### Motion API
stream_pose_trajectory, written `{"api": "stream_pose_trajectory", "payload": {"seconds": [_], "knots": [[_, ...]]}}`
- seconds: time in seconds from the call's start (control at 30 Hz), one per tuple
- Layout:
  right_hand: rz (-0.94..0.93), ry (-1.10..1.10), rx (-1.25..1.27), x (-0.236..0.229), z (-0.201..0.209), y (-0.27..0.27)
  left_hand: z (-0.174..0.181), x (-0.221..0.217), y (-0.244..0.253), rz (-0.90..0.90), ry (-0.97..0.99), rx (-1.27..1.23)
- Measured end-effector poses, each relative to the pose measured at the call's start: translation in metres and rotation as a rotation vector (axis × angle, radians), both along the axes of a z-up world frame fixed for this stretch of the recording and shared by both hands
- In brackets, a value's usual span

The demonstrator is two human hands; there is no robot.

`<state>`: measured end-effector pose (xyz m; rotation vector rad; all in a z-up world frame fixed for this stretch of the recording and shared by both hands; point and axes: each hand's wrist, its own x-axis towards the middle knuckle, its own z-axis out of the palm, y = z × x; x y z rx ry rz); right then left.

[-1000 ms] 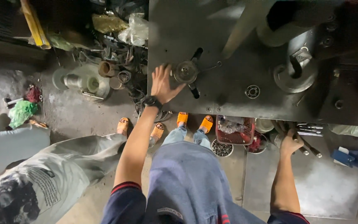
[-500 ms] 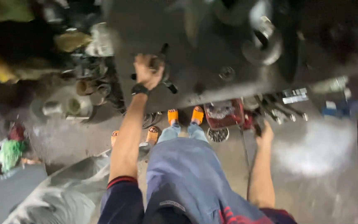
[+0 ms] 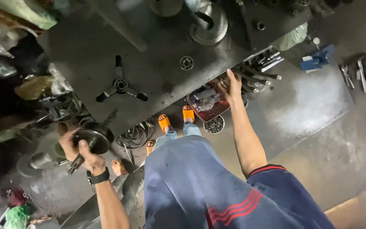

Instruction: The person uses a hammer and a metal rod to drive a bearing into a mechanical shaft assembly. They then place the assembly onto a metal workbench and use a wrench to tighten a nut on the shaft. Finally, they pick up the assembly and insert a small metal ring into the bearing.

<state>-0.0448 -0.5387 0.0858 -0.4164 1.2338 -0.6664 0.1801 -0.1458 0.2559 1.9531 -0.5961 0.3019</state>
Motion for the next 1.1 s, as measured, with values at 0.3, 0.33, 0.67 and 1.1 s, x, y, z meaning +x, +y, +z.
{"api": "stream_pose_trajectory", "payload": {"seconds": [0.3, 0.33, 0.67, 1.1], "knots": [[-0.071, 0.074, 0.066, -0.011, -0.091, -0.028, -0.003, -0.017, 0.014, 0.087, 0.063, 0.226], [-0.050, 0.102, 0.065, -0.015, -0.099, -0.030, -0.002, -0.018, 0.013, 0.101, 0.065, 0.232], [-0.112, 0.067, 0.014, -0.021, -0.103, -0.042, -0.018, -0.013, 0.016, 0.171, 0.165, 0.278], [-0.099, 0.044, -0.013, -0.017, -0.071, -0.032, -0.004, -0.010, 0.003, 0.154, 0.170, 0.291]]}}
